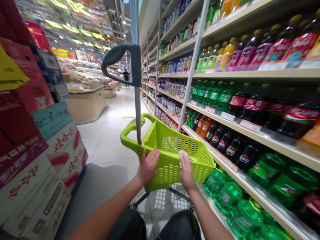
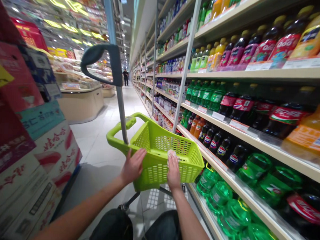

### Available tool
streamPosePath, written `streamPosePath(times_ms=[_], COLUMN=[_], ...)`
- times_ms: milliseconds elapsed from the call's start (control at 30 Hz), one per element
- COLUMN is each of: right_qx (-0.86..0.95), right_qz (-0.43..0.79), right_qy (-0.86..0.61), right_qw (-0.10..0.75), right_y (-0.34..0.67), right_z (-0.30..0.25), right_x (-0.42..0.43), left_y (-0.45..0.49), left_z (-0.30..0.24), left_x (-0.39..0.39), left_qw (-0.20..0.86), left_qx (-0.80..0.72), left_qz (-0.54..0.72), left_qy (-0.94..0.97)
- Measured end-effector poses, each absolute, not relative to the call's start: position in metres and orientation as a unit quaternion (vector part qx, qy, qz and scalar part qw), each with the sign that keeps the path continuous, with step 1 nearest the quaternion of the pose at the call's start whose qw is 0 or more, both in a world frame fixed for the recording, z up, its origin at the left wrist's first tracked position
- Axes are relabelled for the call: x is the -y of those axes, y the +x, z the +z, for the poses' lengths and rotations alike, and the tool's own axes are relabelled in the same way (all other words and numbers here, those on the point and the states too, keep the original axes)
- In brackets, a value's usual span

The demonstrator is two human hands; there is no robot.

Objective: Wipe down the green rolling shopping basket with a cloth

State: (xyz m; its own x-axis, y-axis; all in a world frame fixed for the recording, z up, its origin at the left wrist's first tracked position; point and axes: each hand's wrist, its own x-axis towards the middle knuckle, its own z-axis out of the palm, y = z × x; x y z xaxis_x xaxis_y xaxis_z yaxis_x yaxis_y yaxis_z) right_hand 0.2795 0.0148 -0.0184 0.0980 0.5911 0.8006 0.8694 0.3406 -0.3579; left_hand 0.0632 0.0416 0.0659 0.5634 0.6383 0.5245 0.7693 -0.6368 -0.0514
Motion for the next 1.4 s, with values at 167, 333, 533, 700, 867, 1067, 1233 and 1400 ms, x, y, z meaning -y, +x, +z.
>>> streamPosePath(times_ms=[167, 333, 533, 700, 867, 1067, 1233, 1400], right_qx=[0.610, 0.673, 0.756, 0.723, 0.752, 0.791, 0.773, 0.811], right_qz=[-0.139, -0.113, -0.100, -0.110, -0.130, -0.146, -0.147, -0.183], right_qy=[-0.571, -0.509, -0.418, -0.451, -0.406, -0.368, -0.396, -0.337], right_qw=[0.532, 0.524, 0.494, 0.511, 0.502, 0.467, 0.473, 0.442], right_y=[0.265, 0.168, 0.141, 0.152, 0.117, 0.137, 0.131, 0.134], right_z=[-0.009, 0.028, 0.044, 0.040, 0.027, -0.024, 0.015, -0.006], right_x=[-0.040, -0.074, -0.071, -0.073, -0.074, -0.046, -0.057, -0.054], left_y=[0.001, 0.009, 0.004, -0.002, -0.013, -0.020, -0.026, -0.040], left_z=[0.093, 0.100, 0.094, 0.096, 0.103, 0.085, 0.072, 0.053], left_x=[-0.065, -0.072, -0.073, -0.074, -0.077, -0.074, -0.067, -0.055], left_qw=[0.199, 0.196, 0.205, 0.202, 0.205, 0.232, 0.237, 0.241], left_qx=[0.501, 0.516, 0.513, 0.515, 0.469, 0.463, 0.462, 0.471], left_qz=[-0.280, -0.262, -0.251, -0.246, -0.218, -0.223, -0.236, -0.224], left_qy=[-0.795, -0.792, -0.795, -0.796, -0.831, -0.826, -0.821, -0.819])
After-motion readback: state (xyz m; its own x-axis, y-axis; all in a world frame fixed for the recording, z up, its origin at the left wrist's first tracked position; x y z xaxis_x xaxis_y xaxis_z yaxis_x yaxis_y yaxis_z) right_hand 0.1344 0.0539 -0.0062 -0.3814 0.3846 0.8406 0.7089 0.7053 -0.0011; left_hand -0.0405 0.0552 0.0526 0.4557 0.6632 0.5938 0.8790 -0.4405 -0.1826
